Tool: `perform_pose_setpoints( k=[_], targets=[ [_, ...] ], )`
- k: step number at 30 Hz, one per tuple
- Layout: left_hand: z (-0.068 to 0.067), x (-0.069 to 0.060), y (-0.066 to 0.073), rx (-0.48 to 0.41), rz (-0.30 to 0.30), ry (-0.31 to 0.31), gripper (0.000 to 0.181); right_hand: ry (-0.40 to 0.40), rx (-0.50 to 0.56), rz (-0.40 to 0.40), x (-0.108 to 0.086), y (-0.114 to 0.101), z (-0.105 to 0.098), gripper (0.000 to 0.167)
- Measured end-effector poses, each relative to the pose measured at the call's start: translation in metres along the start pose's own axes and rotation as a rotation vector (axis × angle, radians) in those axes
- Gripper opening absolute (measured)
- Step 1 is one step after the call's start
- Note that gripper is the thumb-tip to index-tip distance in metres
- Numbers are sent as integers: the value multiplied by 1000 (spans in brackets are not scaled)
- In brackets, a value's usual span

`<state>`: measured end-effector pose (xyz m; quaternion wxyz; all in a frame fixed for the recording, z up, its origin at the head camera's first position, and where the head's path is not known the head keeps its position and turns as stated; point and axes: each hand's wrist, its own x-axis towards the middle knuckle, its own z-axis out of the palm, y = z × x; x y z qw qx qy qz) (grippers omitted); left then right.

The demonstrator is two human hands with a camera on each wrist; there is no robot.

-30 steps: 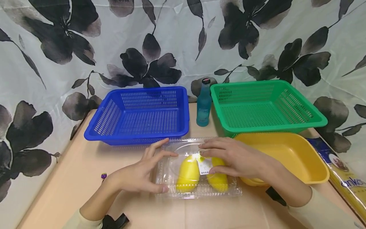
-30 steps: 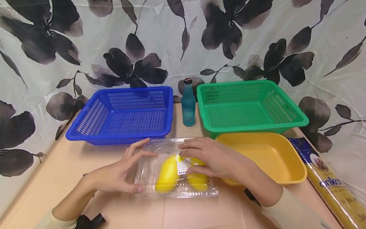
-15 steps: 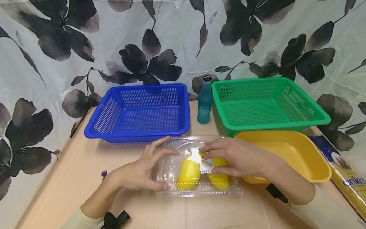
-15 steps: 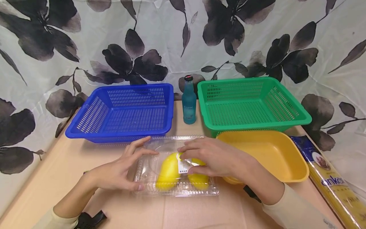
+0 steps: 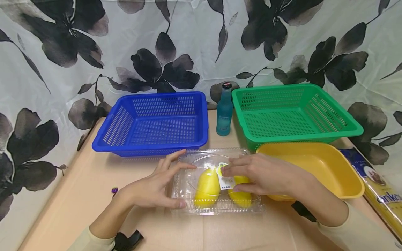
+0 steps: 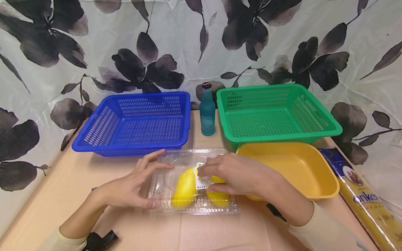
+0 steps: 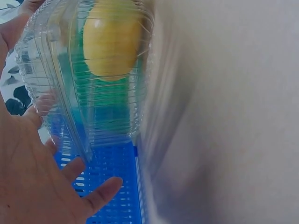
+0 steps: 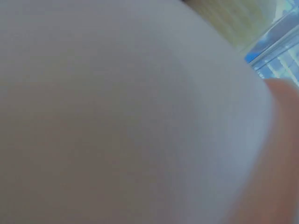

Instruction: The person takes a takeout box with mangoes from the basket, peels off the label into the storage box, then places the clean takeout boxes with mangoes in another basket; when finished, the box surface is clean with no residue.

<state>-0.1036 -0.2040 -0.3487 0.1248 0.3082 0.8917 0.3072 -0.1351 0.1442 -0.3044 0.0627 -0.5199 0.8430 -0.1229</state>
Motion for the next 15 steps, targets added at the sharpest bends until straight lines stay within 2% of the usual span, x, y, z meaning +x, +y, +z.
perform_pose_setpoints(
  k=[10,15],
  targets=[
    [1,-1,0,-8,-11,-2,85,26,-7,-29,1,1,2,36],
    [1,0,0,-8,-23,1,85,9,-6,-34,2,1,-3,37]
  ],
)
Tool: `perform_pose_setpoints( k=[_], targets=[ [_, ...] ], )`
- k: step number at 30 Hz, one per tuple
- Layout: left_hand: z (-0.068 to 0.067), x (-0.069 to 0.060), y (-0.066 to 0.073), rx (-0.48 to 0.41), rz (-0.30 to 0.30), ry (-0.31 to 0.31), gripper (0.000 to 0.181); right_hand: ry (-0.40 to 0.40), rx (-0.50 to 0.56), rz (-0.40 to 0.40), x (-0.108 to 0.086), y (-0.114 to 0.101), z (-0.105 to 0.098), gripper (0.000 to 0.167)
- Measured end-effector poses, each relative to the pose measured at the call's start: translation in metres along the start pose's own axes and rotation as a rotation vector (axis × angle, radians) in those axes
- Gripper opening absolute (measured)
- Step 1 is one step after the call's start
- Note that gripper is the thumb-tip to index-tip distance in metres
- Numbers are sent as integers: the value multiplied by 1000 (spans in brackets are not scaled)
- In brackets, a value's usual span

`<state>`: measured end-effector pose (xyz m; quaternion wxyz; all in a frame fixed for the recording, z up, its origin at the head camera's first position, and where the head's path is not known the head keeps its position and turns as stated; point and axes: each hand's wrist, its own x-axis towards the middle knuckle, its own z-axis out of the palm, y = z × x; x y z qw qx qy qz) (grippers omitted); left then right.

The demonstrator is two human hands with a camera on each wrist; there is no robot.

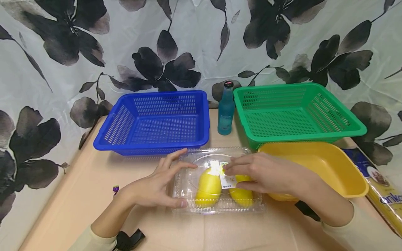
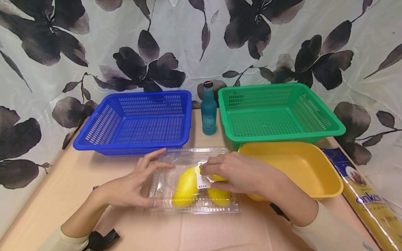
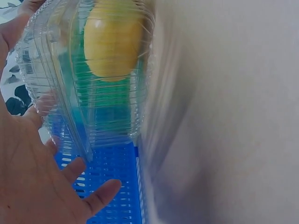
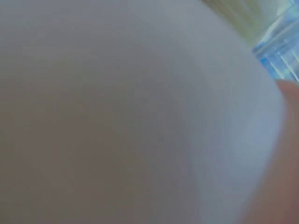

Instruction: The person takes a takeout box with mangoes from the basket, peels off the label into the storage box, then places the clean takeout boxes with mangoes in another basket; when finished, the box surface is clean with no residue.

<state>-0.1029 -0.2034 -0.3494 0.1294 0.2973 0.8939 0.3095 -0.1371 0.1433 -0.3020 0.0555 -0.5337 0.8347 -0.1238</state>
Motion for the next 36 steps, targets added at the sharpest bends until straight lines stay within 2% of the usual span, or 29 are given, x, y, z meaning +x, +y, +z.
perform_pose_setpoints(
  k=[10,17,21,30,36],
  targets=[
    [1,0,3,5,-20,0,85,-30,-40,2,2,-9,-5,38],
    [0,0,3,16,-3,4,83,-77,-187,25,7,-20,-6,42],
    [0,0,3,17,5,7,83,-99,-215,50,9,-22,-6,42],
    [1,-1,1,11,10,8,85,-58,-372,-14,3,-27,4,44],
    [1,-1,2,3,10,8,84,-44,-486,-64,-1,-31,3,49]
  ],
)
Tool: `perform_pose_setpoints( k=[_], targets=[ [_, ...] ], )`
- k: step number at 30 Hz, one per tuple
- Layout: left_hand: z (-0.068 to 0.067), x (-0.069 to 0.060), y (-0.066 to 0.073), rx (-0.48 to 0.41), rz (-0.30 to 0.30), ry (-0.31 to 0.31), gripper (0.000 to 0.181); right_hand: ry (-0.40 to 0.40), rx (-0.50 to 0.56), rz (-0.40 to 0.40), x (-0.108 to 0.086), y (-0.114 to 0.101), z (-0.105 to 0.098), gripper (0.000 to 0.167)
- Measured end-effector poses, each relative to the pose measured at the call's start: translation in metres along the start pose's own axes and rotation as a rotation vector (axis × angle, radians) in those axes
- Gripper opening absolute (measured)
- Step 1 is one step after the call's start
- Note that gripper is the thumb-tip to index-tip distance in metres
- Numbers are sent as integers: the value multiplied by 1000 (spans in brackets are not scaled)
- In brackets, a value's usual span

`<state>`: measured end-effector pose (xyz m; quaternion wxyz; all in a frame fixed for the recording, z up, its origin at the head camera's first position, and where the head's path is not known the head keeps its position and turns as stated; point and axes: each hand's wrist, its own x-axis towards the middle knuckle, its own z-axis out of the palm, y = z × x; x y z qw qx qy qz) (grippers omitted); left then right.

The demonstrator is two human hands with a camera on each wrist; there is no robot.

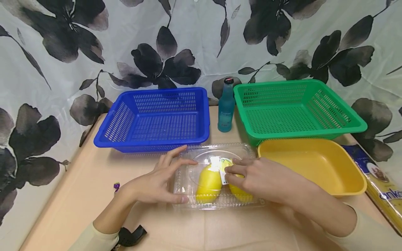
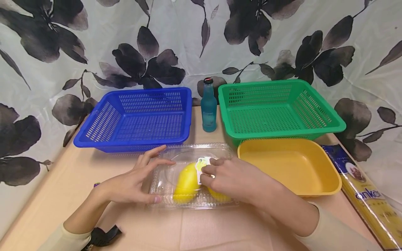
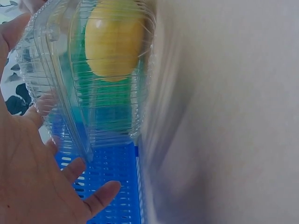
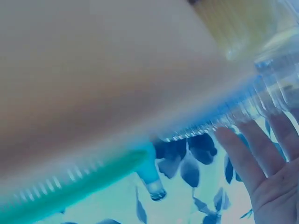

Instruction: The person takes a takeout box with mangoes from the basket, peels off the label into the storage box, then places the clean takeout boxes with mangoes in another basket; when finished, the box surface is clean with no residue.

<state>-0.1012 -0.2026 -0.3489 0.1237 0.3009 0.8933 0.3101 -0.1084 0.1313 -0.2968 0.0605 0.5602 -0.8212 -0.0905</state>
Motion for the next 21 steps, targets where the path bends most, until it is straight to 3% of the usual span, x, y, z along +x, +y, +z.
perform_pose_setpoints(
  k=[5,8,16,21],
  targets=[
    [0,0,-1,-3,6,5,85,171,-160,-105,0,-2,4,34],
    [0,-1,-3,-2,9,8,85,249,-174,-140,1,0,9,30],
    [0,-1,-4,-12,0,2,85,144,51,-75,0,8,10,43],
    [0,0,-2,-22,-15,-2,84,152,50,-55,1,9,13,39]
  ],
)
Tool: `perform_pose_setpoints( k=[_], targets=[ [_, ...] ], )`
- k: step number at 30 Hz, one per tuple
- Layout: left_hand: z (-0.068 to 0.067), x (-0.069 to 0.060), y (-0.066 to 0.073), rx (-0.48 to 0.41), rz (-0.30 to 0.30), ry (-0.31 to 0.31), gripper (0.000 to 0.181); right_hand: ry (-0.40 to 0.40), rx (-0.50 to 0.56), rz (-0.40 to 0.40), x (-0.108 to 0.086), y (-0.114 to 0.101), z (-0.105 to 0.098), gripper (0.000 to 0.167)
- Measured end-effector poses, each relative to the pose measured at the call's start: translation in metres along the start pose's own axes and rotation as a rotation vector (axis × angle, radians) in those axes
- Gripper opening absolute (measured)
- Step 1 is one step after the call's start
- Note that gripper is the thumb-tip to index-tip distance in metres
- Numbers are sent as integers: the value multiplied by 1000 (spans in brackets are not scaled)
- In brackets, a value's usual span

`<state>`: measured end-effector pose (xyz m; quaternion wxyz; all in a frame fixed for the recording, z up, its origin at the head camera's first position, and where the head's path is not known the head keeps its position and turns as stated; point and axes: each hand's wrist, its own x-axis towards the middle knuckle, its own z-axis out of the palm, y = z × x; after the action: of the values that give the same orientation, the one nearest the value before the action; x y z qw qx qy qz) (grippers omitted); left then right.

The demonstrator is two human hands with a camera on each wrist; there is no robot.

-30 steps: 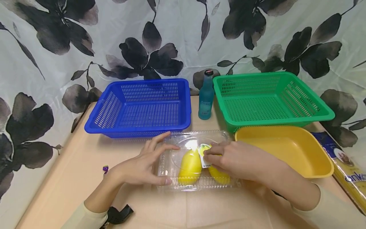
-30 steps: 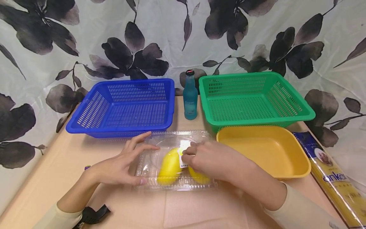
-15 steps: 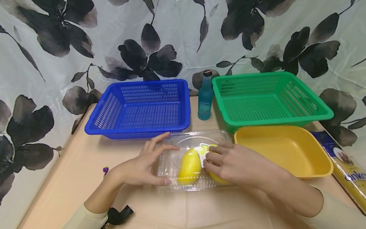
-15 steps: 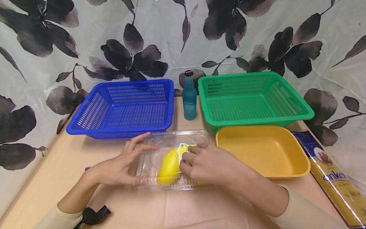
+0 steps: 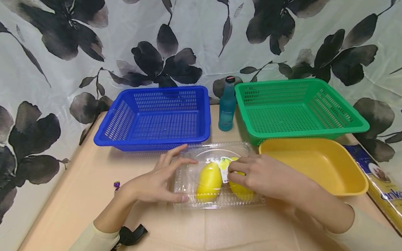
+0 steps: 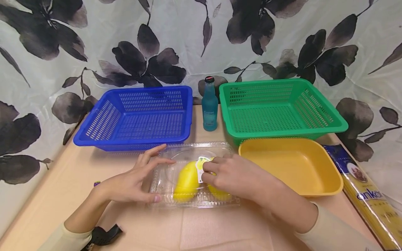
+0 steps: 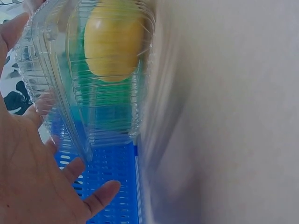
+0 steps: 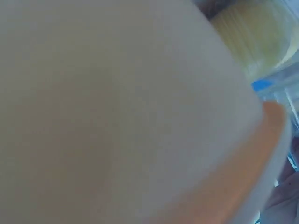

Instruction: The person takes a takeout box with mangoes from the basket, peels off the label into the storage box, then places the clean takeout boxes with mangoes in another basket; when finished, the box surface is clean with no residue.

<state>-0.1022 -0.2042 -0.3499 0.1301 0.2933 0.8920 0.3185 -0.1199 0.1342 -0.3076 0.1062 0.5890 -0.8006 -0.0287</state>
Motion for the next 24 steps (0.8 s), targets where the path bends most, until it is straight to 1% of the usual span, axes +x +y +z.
perform_pose_setpoints(
  k=[7,11,15,17,18,20,24],
  targets=[
    [0,1,2,7,3,4,83,70,-57,-22,-1,-2,9,37],
    [0,0,1,0,2,2,84,114,-30,-9,0,-2,13,34],
    [1,0,0,-10,-4,-3,83,167,6,18,2,-1,16,24],
    [1,0,0,-9,-3,-3,83,187,15,32,2,1,17,22],
    [0,0,0,-7,-1,-4,83,198,28,40,2,1,18,22],
    [0,0,0,-3,2,-4,83,188,76,73,3,2,15,22],
    [0,0,0,2,4,-1,84,142,225,149,3,5,9,23]
  ],
)
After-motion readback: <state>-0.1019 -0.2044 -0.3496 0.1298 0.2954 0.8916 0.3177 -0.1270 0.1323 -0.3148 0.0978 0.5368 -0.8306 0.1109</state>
